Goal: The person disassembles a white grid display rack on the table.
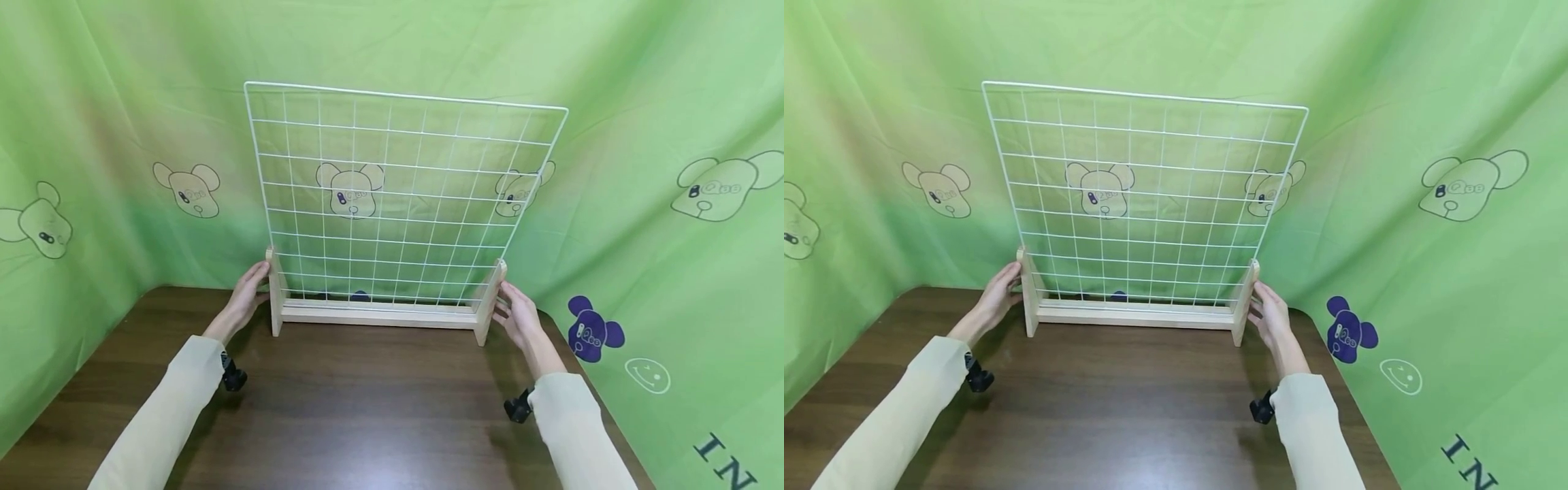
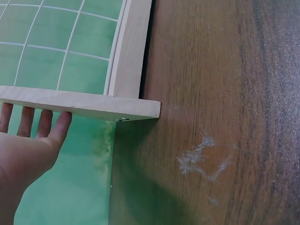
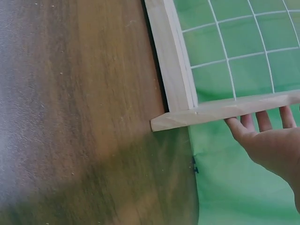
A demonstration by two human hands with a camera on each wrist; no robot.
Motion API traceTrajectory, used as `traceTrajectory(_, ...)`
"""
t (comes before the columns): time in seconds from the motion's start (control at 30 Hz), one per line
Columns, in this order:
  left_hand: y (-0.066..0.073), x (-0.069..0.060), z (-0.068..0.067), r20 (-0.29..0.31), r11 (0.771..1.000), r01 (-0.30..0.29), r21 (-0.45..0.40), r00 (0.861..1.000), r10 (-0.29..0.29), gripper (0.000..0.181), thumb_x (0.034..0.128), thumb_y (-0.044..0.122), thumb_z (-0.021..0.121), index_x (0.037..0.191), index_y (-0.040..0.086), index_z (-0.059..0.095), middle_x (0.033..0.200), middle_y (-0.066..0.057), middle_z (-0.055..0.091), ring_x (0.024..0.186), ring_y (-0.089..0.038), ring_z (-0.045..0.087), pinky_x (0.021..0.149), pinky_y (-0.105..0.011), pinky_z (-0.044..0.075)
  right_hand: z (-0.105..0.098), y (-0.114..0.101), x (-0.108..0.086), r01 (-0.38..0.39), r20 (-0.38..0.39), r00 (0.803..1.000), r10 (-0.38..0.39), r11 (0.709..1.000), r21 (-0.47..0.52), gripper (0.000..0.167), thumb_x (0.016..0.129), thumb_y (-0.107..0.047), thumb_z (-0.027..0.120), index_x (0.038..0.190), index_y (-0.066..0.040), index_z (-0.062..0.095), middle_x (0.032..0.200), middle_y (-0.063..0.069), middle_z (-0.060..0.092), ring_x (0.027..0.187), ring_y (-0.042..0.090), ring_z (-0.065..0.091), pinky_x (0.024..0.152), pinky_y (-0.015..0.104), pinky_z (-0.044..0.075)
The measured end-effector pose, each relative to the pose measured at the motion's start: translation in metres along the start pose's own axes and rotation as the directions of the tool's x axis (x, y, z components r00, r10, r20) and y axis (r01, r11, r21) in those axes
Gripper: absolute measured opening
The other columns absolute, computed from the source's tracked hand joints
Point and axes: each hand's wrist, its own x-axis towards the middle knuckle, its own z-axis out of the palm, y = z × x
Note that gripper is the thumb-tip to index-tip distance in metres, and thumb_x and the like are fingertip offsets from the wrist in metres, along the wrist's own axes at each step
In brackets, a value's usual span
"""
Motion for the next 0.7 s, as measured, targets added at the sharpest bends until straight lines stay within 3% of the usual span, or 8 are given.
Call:
traceTrajectory(0.2, 0.003, -0.004, -0.001, 0.018, 1.0, 0.011, -0.026, 1.0, -0.011, 0.066, 0.1008, 0.044, 0.045, 0.15, 0.004, 0.027, 0.147, -0.022, 0.029, 0.137, -0.036, 0.025, 0.113, -0.053, 0.022, 0.0, -0.005, 0.002, -0.023, 0.01, 1.0, 0.023, 1.0, -0.011, 0.033, 0.101, -0.041, 0.046, 0.131, -0.029, 0.047, 0.159, 0.009, 0.018, 0.142, 0.029, 0.02, 0.116, 0.044, 0.019)
traceTrajectory(0.37, 0.004, -0.004, -0.002, 0.038, 0.999, 0.019, -0.027, 0.999, -0.018, 0.067, 0.1015, 0.044, 0.044, 0.151, 0.003, 0.023, 0.151, -0.023, 0.023, 0.139, -0.037, 0.022, 0.113, -0.053, 0.022, -0.001, -0.009, 0.004, -0.042, 0.045, 0.998, 0.042, 0.999, -0.021, 0.05, 0.101, -0.045, 0.045, 0.145, -0.024, 0.036, 0.16, 0.013, 0.009, 0.144, 0.031, 0.014, 0.116, 0.045, 0.018)
traceTrajectory(0.5, 0.005, -0.007, -0.003, 0.044, 0.999, 0.023, -0.04, 0.999, -0.021, 0.045, 0.102, 0.041, 0.044, 0.137, 0.014, 0.042, 0.141, -0.016, 0.034, 0.136, -0.035, 0.025, 0.113, -0.052, 0.023, -0.003, -0.011, 0.006, -0.051, 0.087, 0.995, 0.053, 0.998, -0.034, 0.063, 0.101, -0.048, 0.041, 0.153, -0.017, 0.021, 0.161, 0.014, 0.003, 0.145, 0.033, 0.011, 0.116, 0.047, 0.016)
traceTrajectory(0.6, 0.006, -0.008, -0.004, 0.049, 0.999, 0.015, -0.042, 0.999, -0.013, 0.033, 0.1022, 0.04, 0.044, 0.127, 0.019, 0.047, 0.135, -0.013, 0.036, 0.134, -0.034, 0.027, 0.113, -0.052, 0.023, -0.004, -0.012, 0.008, -0.048, 0.097, 0.994, 0.052, 0.998, -0.043, 0.067, 0.101, -0.049, 0.04, 0.154, -0.015, 0.017, 0.161, 0.014, 0.002, 0.145, 0.034, 0.01, 0.115, 0.049, 0.016)
traceTrajectory(0.7, 0.005, -0.008, -0.004, 0.054, 1.0, 0.007, -0.029, 0.999, -0.006, 0.039, 0.1024, 0.04, 0.044, 0.132, 0.014, 0.044, 0.138, -0.016, 0.034, 0.135, -0.035, 0.025, 0.113, -0.053, 0.022, -0.005, -0.012, 0.008, -0.044, 0.09, 0.995, 0.049, 0.998, -0.052, 0.07, 0.101, -0.049, 0.04, 0.155, -0.013, 0.013, 0.16, 0.015, 0.002, 0.145, 0.034, 0.011, 0.115, 0.05, 0.016)
